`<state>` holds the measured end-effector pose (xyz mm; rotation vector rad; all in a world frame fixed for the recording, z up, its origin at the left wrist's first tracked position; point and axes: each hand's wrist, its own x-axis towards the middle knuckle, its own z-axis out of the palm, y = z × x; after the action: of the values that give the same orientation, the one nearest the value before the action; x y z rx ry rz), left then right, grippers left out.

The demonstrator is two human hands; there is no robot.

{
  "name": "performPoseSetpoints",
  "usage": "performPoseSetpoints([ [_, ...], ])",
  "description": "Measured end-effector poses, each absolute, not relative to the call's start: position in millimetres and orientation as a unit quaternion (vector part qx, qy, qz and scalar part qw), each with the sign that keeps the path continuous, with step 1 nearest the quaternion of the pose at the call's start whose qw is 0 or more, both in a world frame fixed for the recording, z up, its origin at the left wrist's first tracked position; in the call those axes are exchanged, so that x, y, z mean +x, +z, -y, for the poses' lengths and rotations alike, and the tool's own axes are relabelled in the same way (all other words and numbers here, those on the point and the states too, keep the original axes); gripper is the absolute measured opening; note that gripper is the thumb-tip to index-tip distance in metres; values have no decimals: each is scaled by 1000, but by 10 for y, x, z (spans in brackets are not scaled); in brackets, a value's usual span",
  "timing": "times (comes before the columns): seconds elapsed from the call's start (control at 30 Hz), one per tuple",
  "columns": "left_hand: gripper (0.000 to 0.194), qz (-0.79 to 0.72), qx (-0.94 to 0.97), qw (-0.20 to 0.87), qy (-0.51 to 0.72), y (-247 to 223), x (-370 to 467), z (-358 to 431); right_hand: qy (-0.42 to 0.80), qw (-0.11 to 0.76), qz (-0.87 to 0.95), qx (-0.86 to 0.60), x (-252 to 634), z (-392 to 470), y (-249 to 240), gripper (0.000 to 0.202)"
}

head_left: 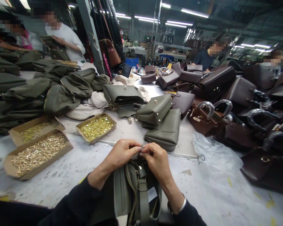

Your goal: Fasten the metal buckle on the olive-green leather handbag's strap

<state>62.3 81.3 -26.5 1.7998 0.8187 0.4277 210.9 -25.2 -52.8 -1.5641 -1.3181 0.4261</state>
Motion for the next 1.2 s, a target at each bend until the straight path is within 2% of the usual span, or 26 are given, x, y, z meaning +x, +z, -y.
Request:
performPoseSetpoints([
  [0.13, 28, -331, 771, 527, 136, -211, 613, -831, 214, 475, 539, -662, 2164, 198, -522, 22],
  [0.27, 33, -348, 842, 398, 109, -142, 612, -815, 212, 454, 551, -667, 2190, 157, -513, 20],
  [0.33, 30, -357, 852, 367, 110, -133, 631, -810, 222, 459, 551, -661, 2208, 140, -518, 19],
  [0.43, 23, -347, 844, 390, 123, -147, 663, -818, 245, 467, 551, -647, 2242, 119, -535, 17],
  [0.63, 25, -336, 831, 422, 132, -173, 645, -847, 281, 488, 547, -619, 2295, 97, -560, 10],
  [0.77, 30, -319, 816, 463, 133, -153, 608, -851, 245, 478, 558, -632, 2291, 102, -593, 17],
  [0.83, 31, -315, 820, 462, 122, -125, 608, -856, 237, 471, 565, -635, 2292, 83, -624, 13],
  [0.93, 30, -322, 835, 434, 105, -80, 635, -875, 335, 529, 516, -585, 2324, -3, -691, 8],
  [1.07, 32, -319, 823, 460, 96, -61, 668, -925, 519, 575, 397, -492, 2374, -151, -791, 33],
  [1.2, 32, -305, 794, 517, 95, -100, 652, -983, 577, 587, 332, -461, 2365, -213, -845, 47],
])
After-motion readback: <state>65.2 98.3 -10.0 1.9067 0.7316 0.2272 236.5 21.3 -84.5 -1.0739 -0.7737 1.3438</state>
